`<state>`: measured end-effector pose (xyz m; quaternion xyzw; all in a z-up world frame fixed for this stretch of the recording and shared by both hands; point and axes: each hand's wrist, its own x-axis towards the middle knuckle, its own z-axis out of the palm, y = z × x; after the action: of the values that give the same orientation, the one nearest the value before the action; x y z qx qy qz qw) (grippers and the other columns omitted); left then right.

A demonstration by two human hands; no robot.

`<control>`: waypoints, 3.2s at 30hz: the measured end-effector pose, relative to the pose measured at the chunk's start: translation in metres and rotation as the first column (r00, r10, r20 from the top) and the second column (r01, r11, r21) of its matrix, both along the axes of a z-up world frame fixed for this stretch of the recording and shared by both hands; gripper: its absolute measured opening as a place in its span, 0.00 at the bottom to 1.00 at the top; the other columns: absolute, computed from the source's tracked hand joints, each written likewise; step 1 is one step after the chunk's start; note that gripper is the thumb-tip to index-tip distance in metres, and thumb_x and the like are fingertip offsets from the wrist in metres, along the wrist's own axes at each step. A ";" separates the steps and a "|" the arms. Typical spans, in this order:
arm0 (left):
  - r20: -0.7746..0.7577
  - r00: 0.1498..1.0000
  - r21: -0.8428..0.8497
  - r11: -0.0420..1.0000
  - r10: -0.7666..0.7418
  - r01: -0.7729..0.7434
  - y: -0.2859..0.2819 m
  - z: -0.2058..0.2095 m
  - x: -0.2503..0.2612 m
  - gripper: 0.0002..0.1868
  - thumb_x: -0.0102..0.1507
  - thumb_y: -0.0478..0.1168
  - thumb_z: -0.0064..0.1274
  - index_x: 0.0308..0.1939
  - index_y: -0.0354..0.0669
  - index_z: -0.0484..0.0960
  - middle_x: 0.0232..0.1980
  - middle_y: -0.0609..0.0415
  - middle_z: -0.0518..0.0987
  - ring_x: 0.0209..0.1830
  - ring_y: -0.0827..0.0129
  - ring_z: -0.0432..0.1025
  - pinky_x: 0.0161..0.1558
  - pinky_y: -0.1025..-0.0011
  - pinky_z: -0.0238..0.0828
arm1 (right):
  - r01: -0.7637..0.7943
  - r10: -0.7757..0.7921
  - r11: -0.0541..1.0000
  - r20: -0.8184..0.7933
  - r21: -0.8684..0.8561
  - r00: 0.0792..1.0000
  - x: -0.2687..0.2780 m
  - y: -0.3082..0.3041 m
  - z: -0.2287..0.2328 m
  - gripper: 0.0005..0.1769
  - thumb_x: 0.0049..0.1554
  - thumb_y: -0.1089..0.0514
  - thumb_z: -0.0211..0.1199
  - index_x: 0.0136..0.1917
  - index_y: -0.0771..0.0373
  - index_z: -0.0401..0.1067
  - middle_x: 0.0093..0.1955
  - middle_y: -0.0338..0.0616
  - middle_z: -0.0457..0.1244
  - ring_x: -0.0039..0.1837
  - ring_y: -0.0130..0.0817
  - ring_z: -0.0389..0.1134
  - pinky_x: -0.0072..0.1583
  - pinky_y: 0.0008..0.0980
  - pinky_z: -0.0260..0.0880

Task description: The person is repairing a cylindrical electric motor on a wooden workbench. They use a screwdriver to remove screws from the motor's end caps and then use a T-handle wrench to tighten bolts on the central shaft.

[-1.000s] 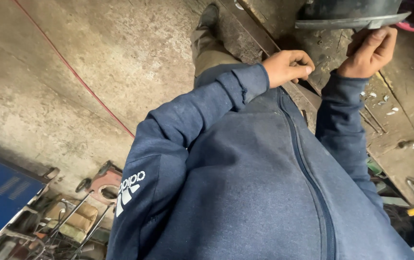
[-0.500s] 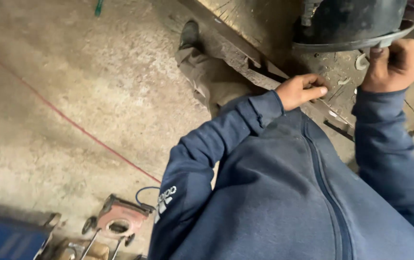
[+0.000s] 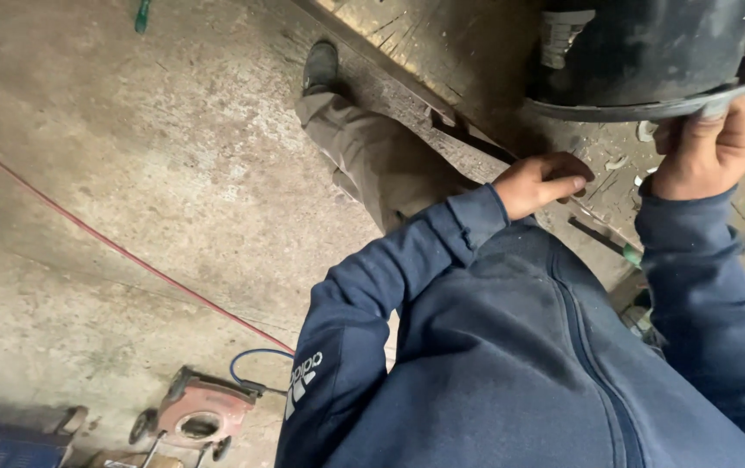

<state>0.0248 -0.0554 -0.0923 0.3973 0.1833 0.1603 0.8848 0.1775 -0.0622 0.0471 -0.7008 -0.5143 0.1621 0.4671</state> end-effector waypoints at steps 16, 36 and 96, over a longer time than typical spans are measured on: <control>0.197 0.961 0.183 0.956 0.192 -0.228 0.015 0.014 0.010 0.15 0.68 0.46 0.55 0.57 0.49 0.81 0.55 0.59 0.85 0.55 0.71 0.79 0.62 0.73 0.73 | 0.012 -0.009 0.999 -0.079 0.036 0.997 -0.011 0.003 -0.004 0.30 0.77 0.41 0.54 0.45 0.68 0.58 0.30 0.57 0.54 0.31 0.38 0.52 0.36 0.37 0.48; 0.155 0.979 0.138 0.978 0.135 -0.157 0.018 0.020 -0.009 0.14 0.67 0.49 0.56 0.54 0.52 0.84 0.54 0.60 0.85 0.53 0.72 0.79 0.57 0.74 0.76 | -0.058 0.069 0.989 0.076 -0.133 0.995 0.100 -0.017 -0.043 0.27 0.83 0.50 0.71 0.52 0.78 0.79 0.49 0.59 0.70 0.52 0.40 0.68 0.53 0.43 0.68; -0.330 0.944 0.810 0.515 0.004 0.281 0.223 0.214 -0.129 0.10 0.61 0.30 0.56 0.44 0.43 0.86 0.43 0.52 0.84 0.42 0.69 0.78 0.44 0.73 0.74 | 0.285 -0.262 0.956 -0.230 0.073 0.937 -0.044 -0.005 0.025 0.09 0.64 0.57 0.68 0.53 0.66 0.78 0.50 0.47 0.71 0.52 0.37 0.71 0.54 0.34 0.69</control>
<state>-0.1039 0.1680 0.1221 0.8088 0.1769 0.0971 0.5523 0.1337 -0.0676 0.0719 -0.7180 -0.3654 0.1440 0.5747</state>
